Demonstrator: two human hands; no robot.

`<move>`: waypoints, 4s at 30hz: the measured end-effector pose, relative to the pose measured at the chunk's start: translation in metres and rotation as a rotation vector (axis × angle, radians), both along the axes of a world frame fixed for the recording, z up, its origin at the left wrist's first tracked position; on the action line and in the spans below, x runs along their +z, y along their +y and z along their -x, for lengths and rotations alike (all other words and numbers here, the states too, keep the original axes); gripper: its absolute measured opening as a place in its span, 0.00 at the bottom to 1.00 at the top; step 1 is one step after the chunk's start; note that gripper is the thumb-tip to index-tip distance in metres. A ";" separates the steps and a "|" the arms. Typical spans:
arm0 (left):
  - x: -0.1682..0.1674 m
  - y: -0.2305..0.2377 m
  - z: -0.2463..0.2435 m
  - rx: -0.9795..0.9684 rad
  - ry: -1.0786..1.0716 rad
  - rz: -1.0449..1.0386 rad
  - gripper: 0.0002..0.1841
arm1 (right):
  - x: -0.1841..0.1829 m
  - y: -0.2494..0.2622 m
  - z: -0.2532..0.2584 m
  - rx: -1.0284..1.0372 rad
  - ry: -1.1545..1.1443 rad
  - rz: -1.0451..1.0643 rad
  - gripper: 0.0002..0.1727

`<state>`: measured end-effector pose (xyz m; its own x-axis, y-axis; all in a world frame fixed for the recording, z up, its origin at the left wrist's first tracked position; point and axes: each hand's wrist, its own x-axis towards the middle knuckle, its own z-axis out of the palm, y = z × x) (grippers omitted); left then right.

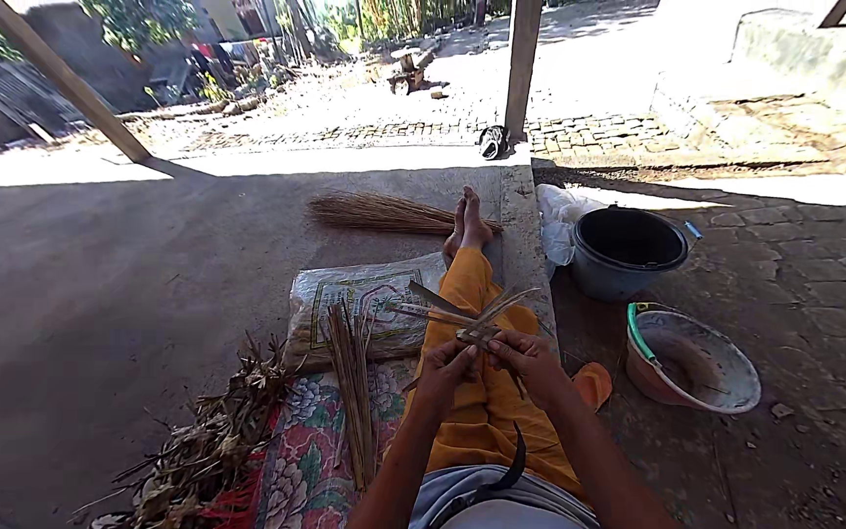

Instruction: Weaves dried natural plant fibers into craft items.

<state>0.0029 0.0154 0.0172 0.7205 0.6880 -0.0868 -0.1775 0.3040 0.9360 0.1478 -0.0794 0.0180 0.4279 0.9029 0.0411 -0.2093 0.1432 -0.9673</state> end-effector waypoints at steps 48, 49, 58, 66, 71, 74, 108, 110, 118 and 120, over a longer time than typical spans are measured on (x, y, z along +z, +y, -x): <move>-0.003 -0.005 0.002 0.016 -0.047 -0.395 0.12 | 0.008 -0.005 -0.005 -0.043 -0.205 0.007 0.04; -0.002 -0.005 0.003 0.020 -0.011 -0.417 0.12 | 0.007 -0.005 -0.005 -0.065 -0.222 0.015 0.03; 0.011 -0.003 0.005 -0.035 0.034 -0.101 0.11 | -0.004 -0.001 -0.009 -0.117 -0.178 -0.018 0.02; 0.017 -0.004 0.005 -0.069 0.158 -0.089 0.09 | -0.003 0.000 -0.003 -0.028 -0.034 0.015 0.03; 0.015 0.000 0.008 -0.067 0.197 -0.144 0.02 | 0.002 -0.002 -0.003 0.059 0.096 0.056 0.06; 0.014 0.004 0.010 -0.047 0.195 -0.187 0.03 | 0.003 -0.002 -0.004 0.024 0.104 0.038 0.10; 0.008 0.001 0.005 -0.072 0.095 -0.231 0.07 | -0.004 0.000 -0.012 0.095 -0.182 0.068 0.04; 0.011 0.001 0.006 -0.052 0.113 -0.183 0.08 | -0.004 -0.003 -0.016 0.130 -0.170 0.068 0.05; 0.008 0.012 0.012 -0.211 0.066 -0.320 0.11 | 0.001 -0.009 -0.025 0.194 -0.211 0.106 0.06; 0.013 0.015 0.011 -0.267 0.113 -0.386 0.11 | 0.002 -0.009 -0.024 0.192 -0.275 0.144 0.06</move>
<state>-0.0085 0.0306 0.0298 0.8771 0.4777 0.0503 -0.0308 -0.0485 0.9983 0.1723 -0.0885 0.0202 0.2406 0.9706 -0.0024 0.0512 -0.0152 -0.9986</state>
